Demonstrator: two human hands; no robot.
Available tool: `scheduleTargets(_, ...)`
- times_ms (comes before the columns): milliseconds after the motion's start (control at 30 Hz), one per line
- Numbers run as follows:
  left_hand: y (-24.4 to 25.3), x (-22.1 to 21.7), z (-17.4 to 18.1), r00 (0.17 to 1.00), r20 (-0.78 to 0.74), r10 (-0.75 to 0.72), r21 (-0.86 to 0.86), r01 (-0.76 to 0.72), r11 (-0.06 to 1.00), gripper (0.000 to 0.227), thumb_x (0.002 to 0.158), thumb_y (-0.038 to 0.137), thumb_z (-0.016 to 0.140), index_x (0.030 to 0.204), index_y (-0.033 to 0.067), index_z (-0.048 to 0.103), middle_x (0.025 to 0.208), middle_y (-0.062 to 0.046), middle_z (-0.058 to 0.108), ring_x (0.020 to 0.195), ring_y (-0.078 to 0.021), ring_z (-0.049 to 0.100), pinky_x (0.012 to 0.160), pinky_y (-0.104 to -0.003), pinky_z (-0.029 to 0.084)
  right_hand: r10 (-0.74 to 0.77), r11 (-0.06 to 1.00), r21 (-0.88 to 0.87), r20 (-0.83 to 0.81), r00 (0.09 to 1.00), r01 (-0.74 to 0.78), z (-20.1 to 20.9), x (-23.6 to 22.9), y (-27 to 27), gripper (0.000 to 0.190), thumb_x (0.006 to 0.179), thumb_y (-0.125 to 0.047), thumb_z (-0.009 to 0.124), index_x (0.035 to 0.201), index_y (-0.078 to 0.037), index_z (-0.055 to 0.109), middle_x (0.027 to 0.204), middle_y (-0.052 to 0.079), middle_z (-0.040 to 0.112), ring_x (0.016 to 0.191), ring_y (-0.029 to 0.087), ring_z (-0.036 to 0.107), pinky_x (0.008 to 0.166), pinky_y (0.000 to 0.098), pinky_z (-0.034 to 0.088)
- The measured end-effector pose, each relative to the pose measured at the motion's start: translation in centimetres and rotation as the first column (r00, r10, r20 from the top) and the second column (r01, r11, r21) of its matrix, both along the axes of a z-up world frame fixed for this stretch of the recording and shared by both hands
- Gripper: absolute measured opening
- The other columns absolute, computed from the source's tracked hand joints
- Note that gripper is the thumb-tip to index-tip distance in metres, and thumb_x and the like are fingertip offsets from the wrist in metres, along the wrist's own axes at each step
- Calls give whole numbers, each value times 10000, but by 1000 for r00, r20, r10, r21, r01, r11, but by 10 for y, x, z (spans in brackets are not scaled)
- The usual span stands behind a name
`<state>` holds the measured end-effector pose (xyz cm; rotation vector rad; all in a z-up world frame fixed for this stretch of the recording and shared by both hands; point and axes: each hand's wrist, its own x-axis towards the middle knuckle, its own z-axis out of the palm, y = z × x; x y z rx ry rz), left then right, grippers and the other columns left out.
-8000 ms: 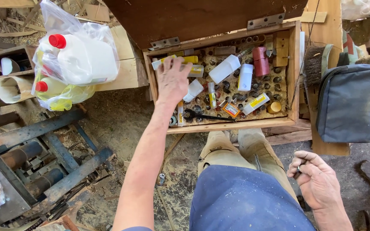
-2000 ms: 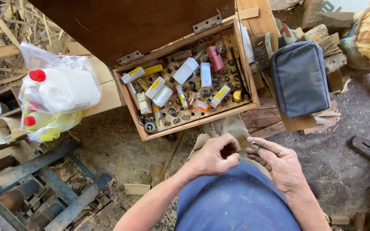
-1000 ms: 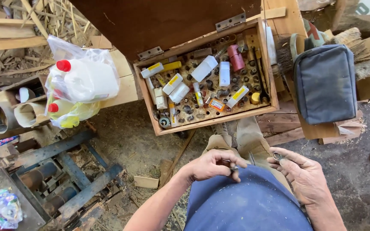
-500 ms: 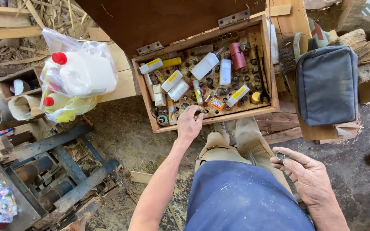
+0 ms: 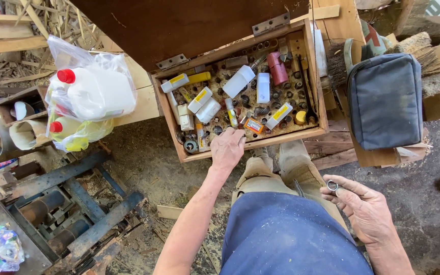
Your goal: Searching through various storage containers and boxes in a woodworking shop to find specific hardware components and fasteners.
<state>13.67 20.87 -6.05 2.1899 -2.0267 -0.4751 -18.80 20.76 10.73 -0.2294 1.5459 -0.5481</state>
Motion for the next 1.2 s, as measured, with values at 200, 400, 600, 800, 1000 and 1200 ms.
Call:
scheduleTargets(200,-20,-33,0,957,-162,-243,-81,232,969,55,925,201,769,966,173,792,673,16,647,502,-80,471,419,-212,380,5,999,45,12,1000,-6,1,6,-6,307,957,142,516,1237,191,633,1276,295,685,997,440,664,981,503,561)
scheduleTargets(400,-32,-42,-40,947,-9,-320,-67,318,946,226,871,292,819,777,174,651,579,25,551,423,-161,476,381,-316,373,-17,1000,23,17,1000,16,2,2,-9,307,942,141,522,1221,213,626,1290,317,678,990,452,666,964,509,567)
scheduleTargets(600,-40,-35,-26,919,-67,-388,-56,385,921,236,896,255,780,734,186,623,580,56,562,440,-142,483,393,-289,412,-53,997,53,17,998,52,-1,-2,-10,300,955,146,510,1225,207,626,1289,298,680,996,443,658,968,495,557)
scheduleTargets(800,-38,-29,-9,899,-91,-428,-164,411,897,195,930,258,713,780,200,603,662,30,525,478,-201,465,423,-331,386,-74,997,42,43,996,72,-4,-5,-11,312,935,149,529,1227,203,628,1266,311,683,987,443,664,972,512,569)
scheduleTargets(1000,-38,-22,41,877,-410,-251,-161,201,966,87,890,175,769,974,186,755,857,14,585,608,-146,527,486,-282,444,-76,996,47,27,997,75,-2,-6,-13,299,955,155,504,1224,204,626,1277,303,679,986,450,658,973,515,563)
scheduleTargets(1200,-27,-11,39,603,-776,185,81,-195,977,135,860,73,780,990,83,747,927,-44,762,707,-67,627,615,-185,520,-81,996,48,47,996,78,-7,-6,-9,298,948,145,519,1220,193,629,1269,292,682,994,434,659,992,511,562)
